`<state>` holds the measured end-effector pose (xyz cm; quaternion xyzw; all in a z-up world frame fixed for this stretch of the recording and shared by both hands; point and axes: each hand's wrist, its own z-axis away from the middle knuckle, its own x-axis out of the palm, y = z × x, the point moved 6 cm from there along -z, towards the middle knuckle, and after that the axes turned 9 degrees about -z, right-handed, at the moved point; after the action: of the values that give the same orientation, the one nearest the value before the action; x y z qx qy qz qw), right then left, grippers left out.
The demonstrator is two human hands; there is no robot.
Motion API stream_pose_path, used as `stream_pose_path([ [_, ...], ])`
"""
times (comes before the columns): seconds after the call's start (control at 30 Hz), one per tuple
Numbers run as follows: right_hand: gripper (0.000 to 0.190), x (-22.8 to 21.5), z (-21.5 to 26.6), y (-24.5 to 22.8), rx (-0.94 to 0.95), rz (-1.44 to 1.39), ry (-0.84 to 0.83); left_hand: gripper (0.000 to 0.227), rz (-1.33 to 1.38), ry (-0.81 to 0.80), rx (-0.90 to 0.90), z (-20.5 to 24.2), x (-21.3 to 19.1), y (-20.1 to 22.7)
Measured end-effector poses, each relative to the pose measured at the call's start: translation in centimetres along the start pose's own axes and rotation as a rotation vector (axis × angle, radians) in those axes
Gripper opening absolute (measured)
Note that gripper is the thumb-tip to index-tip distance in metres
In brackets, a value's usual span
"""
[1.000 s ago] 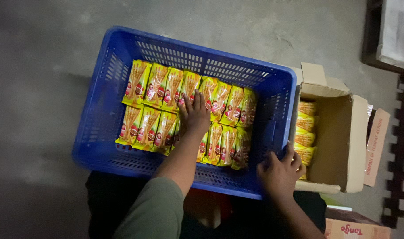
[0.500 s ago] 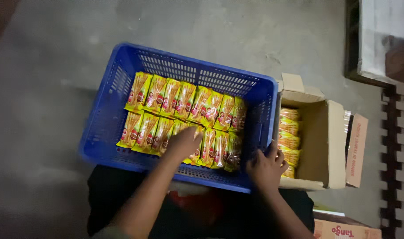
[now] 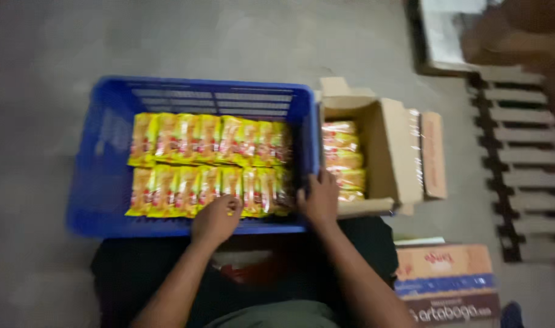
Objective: The person transfers yellow snack packets from a cardboard box into a blue plastic basket. They pick up packets from the box and place them into the basket, arranging them in neat rows.
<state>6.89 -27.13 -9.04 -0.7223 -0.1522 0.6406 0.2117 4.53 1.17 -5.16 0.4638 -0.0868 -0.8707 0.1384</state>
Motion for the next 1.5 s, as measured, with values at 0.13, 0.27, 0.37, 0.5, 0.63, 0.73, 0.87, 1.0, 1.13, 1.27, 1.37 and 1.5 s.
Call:
stream_pose_path([
  [0.13,0.035,-1.0,1.0,0.9,-0.044,-0.232,0.208,0.041,-0.071,0.013,0.02,0.2,-0.1,0.5],
  [0.27,0.023,-1.8,0.3,3.4,0.138,-0.766,0.237,0.038,-0.126,0.034,-0.042,0.0,-0.2,0.6],
  [0.37,0.029,1.7,-1.2,10.2,0.582,-1.259,0.242,0.037,-0.146,0.026,-0.073,0.1,-0.5,1.1],
  [0.5,0.097,2.8,-1.6,16.1,1.317,-1.891,0.203,0.042,-0.13,-0.012,-0.138,0.7,-1.0,1.5],
  [0.63,0.075,1.4,-2.4,16.2,1.487,-1.807,0.116,0.04,-0.147,-0.014,-0.113,-0.2,-0.7,1.1],
  [0.73,0.067,2.2,-3.0,16.3,1.568,-1.707,0.061,0.039,-0.15,-0.025,-0.136,0.0,-1.0,1.4],
  [0.87,0.043,3.6,-2.7,15.2,1.9,-1.591,0.154,0.031,-0.123,-0.037,-0.158,-0.6,-0.6,1.0],
  [1.0,0.018,9.4,-2.7,18.9,1.919,-1.499,0.109,0.028,-0.103,0.002,-0.164,-0.7,-0.8,1.1],
  [1.13,0.016,10.1,-1.8,19.2,1.903,-1.439,0.133,0.033,-0.102,-0.056,-0.189,-0.6,-1.1,1.4],
  [1.27,0.033,9.6,-2.1,17.7,1.807,-1.49,-0.002,0.042,-0.122,-0.018,-0.115,-1.1,-0.5,1.0],
  [1.37,0.039,8.9,-2.5,17.3,1.724,-1.442,0.084,0.04,-0.107,0.016,-0.129,-1.6,-0.5,0.7],
  [1.5,0.041,-1.2,-3.5,11.6,1.295,-1.053,0.327,0.043,-0.119,-0.025,-0.143,-0.9,-1.2,1.5],
])
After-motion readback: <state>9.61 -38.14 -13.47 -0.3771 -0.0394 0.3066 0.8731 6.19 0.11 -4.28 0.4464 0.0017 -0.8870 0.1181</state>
